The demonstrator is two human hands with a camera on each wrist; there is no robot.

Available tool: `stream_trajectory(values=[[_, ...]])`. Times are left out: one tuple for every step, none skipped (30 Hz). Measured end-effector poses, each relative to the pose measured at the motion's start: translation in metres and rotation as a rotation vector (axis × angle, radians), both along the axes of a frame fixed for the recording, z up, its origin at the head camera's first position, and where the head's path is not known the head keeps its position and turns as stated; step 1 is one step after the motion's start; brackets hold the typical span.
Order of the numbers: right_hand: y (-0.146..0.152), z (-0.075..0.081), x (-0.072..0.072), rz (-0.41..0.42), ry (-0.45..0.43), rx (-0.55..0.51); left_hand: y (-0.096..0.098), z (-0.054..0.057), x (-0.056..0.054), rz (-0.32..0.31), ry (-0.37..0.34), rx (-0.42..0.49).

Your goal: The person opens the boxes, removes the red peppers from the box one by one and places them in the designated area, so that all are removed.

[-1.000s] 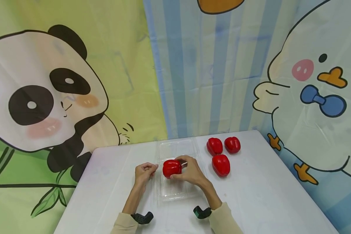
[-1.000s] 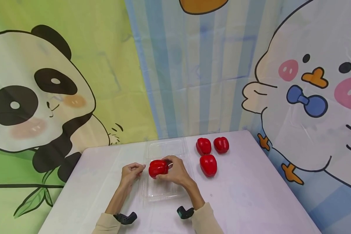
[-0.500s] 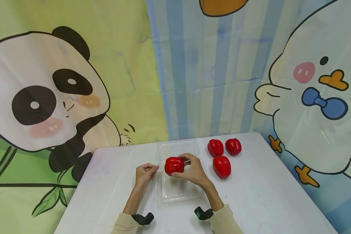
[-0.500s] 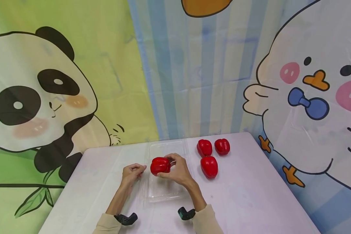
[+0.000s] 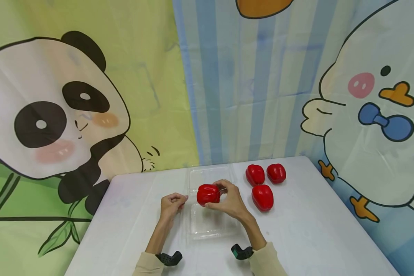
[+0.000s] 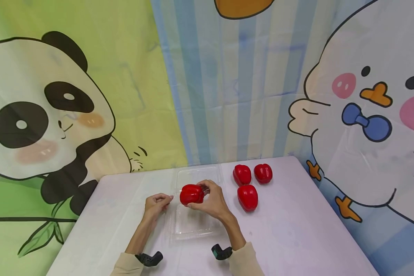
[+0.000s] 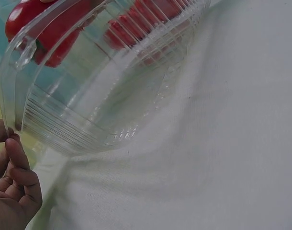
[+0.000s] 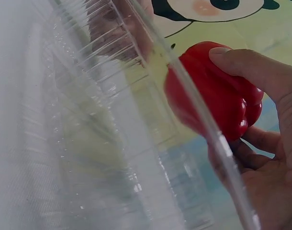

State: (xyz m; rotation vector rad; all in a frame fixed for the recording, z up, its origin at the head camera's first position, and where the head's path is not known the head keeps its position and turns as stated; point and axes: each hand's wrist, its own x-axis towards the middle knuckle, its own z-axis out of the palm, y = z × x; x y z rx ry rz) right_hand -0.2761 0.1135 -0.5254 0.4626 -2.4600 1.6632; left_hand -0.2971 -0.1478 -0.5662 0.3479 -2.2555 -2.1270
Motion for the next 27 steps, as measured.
stream_trajectory(values=[[0.0, 0.0, 0.0, -0.003, 0.003, 0.002, 0.0, 0.0, 0.0, -0.002, 0.001, -0.001], [0.001, 0.0, 0.0, -0.006, 0.009, 0.006, 0.001, 0.001, 0.0, -0.003, 0.0, -0.003], [0.001, 0.001, 0.0, -0.009, 0.012, 0.007, 0.001, 0.001, 0.0, -0.002, 0.001, -0.002], [0.001, 0.001, 0.0, -0.012, 0.015, 0.011, 0.001, 0.001, 0.0, 0.0, 0.002, -0.003], [0.002, 0.001, 0.0, -0.017, 0.017, 0.016, 0.002, 0.002, 0.001, 0.004, 0.002, -0.003], [0.002, 0.002, 0.0, -0.02, 0.018, 0.02, 0.002, 0.002, 0.001, 0.008, 0.002, -0.004], [0.002, 0.002, 0.001, -0.024, 0.018, 0.021, 0.003, 0.002, 0.001, 0.01, 0.002, -0.005], [0.003, 0.002, 0.001, -0.026, 0.019, 0.021, 0.003, 0.002, 0.001, 0.013, 0.0, -0.006], [0.003, 0.002, 0.001, -0.03, 0.017, 0.018, 0.003, 0.002, 0.002, 0.015, -0.003, -0.006], [0.003, 0.003, 0.001, -0.032, 0.018, 0.016, 0.003, 0.002, 0.002, 0.016, -0.005, -0.004], [0.004, 0.003, 0.001, -0.035, 0.018, 0.014, 0.003, 0.002, 0.002, 0.013, -0.009, -0.003], [0.004, 0.004, 0.001, -0.037, 0.02, 0.011, 0.003, 0.002, 0.001, 0.011, -0.01, -0.001], [0.005, 0.004, 0.001, -0.041, 0.022, 0.01, 0.003, 0.002, 0.001, 0.008, -0.011, 0.002], [0.005, 0.004, 0.001, -0.045, 0.025, 0.006, 0.002, 0.001, 0.001, 0.005, -0.013, 0.007], [0.006, 0.005, 0.001, -0.051, 0.026, 0.005, 0.002, 0.001, 0.001, 0.003, -0.012, 0.01], [0.006, 0.005, 0.001, -0.054, 0.029, 0.003, 0.002, 0.001, 0.0, 0.001, -0.011, 0.014], [0.007, 0.005, 0.001, -0.06, 0.032, 0.004, 0.001, 0.001, 0.0, -0.001, -0.01, 0.015], [0.007, 0.006, 0.001, -0.064, 0.035, 0.005, 0.001, 0.0, 0.0, -0.001, -0.009, 0.017], [0.008, 0.006, 0.001, -0.069, 0.036, 0.006, 0.001, 0.0, 0.0, 0.0, -0.008, 0.018], [0.008, 0.006, 0.001, -0.073, 0.036, 0.006, 0.001, 0.0, 0.0, -0.001, -0.007, 0.021], [0.009, 0.007, 0.001, -0.075, 0.036, 0.008, 0.001, 0.0, 0.0, 0.0, -0.007, 0.021], [0.009, 0.007, 0.001, -0.078, 0.035, 0.008, 0.001, 0.0, 0.0, 0.0, -0.008, 0.021], [0.01, 0.007, 0.002, -0.08, 0.032, 0.008, 0.001, 0.0, 0.0, 0.001, -0.008, 0.02], [0.01, 0.007, 0.002, -0.081, 0.03, 0.006, 0.001, 0.0, 0.0, 0.003, -0.008, 0.019], [0.011, 0.007, 0.002, -0.084, 0.032, 0.002, 0.001, 0.0, 0.0, 0.002, -0.005, 0.019], [0.012, 0.007, 0.002, -0.088, 0.031, -0.001, 0.001, 0.0, 0.0, 0.001, -0.006, 0.017], [0.013, 0.008, 0.003, -0.091, 0.033, -0.004, 0.001, 0.001, 0.0, -0.003, -0.008, 0.013]])
